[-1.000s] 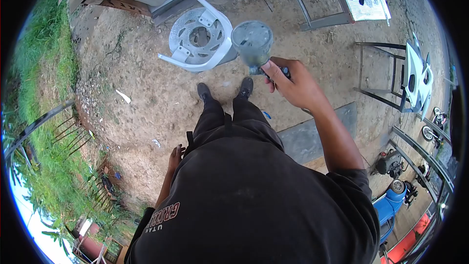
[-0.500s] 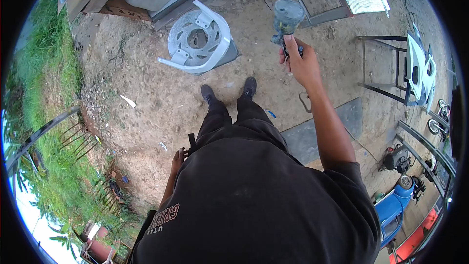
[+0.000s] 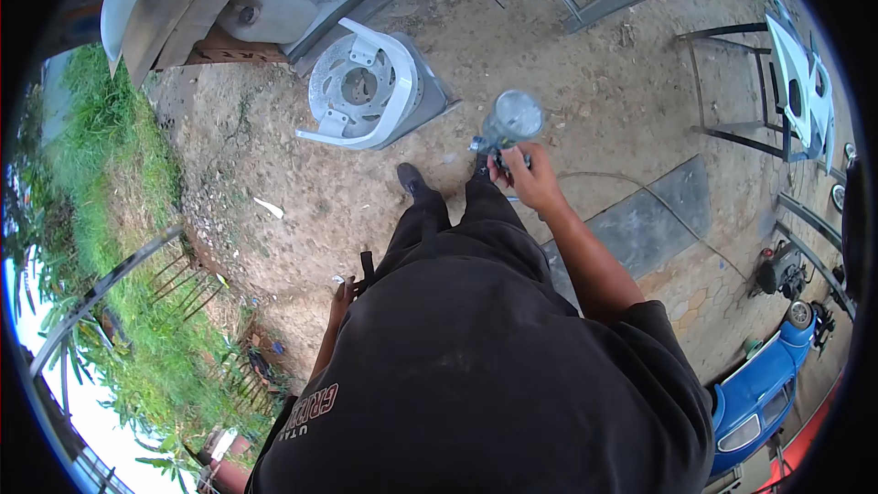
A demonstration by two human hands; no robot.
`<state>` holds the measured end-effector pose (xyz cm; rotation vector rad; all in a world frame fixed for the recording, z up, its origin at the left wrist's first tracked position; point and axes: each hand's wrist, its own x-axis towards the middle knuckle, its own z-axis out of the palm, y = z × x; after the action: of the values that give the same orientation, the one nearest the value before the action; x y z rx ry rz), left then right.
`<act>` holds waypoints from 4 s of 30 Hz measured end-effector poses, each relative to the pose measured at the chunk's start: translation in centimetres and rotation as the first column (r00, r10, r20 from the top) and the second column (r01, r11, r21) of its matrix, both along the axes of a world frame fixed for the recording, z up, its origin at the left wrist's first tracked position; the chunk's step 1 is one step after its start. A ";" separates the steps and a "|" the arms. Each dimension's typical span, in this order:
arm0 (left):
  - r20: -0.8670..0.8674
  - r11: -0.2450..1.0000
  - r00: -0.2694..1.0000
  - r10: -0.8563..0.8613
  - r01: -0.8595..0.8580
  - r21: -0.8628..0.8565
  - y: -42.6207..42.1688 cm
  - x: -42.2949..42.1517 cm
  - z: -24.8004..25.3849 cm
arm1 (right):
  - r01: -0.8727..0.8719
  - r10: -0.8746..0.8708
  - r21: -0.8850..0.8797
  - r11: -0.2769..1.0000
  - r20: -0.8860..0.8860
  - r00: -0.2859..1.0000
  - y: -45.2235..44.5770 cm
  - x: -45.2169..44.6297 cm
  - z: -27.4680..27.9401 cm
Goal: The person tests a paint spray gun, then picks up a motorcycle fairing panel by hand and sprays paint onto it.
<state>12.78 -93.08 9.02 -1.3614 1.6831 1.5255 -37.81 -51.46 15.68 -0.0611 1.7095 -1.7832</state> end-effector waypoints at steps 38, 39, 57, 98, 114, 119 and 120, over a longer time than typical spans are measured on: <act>-0.126 0.268 0.261 -0.957 0.962 -0.044 -22.6 -19.1 2.1 | 0.428 -0.328 0.130 0.894 -0.461 0.825 -16.4 26.2 2.4; -0.156 0.259 0.260 -0.953 0.965 0.026 -23.0 -19.3 1.9 | 0.473 -0.351 0.141 0.869 -0.499 0.793 -16.8 27.3 2.0; -0.386 0.083 0.217 -0.897 0.939 0.333 -5.9 -17.7 2.3 | 0.601 -0.526 -0.042 0.798 -0.534 0.662 -12.4 27.9 -2.6; 0.085 -0.483 -0.478 -0.874 0.837 -0.258 -3.8 -31.8 -17.2 | 0.402 -0.685 -0.646 0.649 -0.266 0.678 -15.2 8.9 -17.0; 0.175 -0.434 -0.403 -0.898 0.874 -0.219 -5.8 -30.7 -16.7 | 0.389 -0.733 -0.693 0.608 -0.300 0.611 -16.8 9.8 -16.9; 0.021 -0.399 -0.423 -0.906 0.836 -0.376 -6.7 -30.6 -17.4 | 0.539 -0.827 -0.655 0.529 -0.258 0.499 -16.4 9.3 -16.1; 0.034 -0.391 -0.406 -0.913 0.852 -0.348 -6.6 -30.6 -17.4 | 0.518 -0.814 -0.657 0.547 -0.274 0.513 -16.3 9.6 -16.1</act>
<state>-17.82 -99.73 -8.35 0.7270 2.0671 0.2416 -28.17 -67.79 -0.40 -0.1387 1.7005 -3.0924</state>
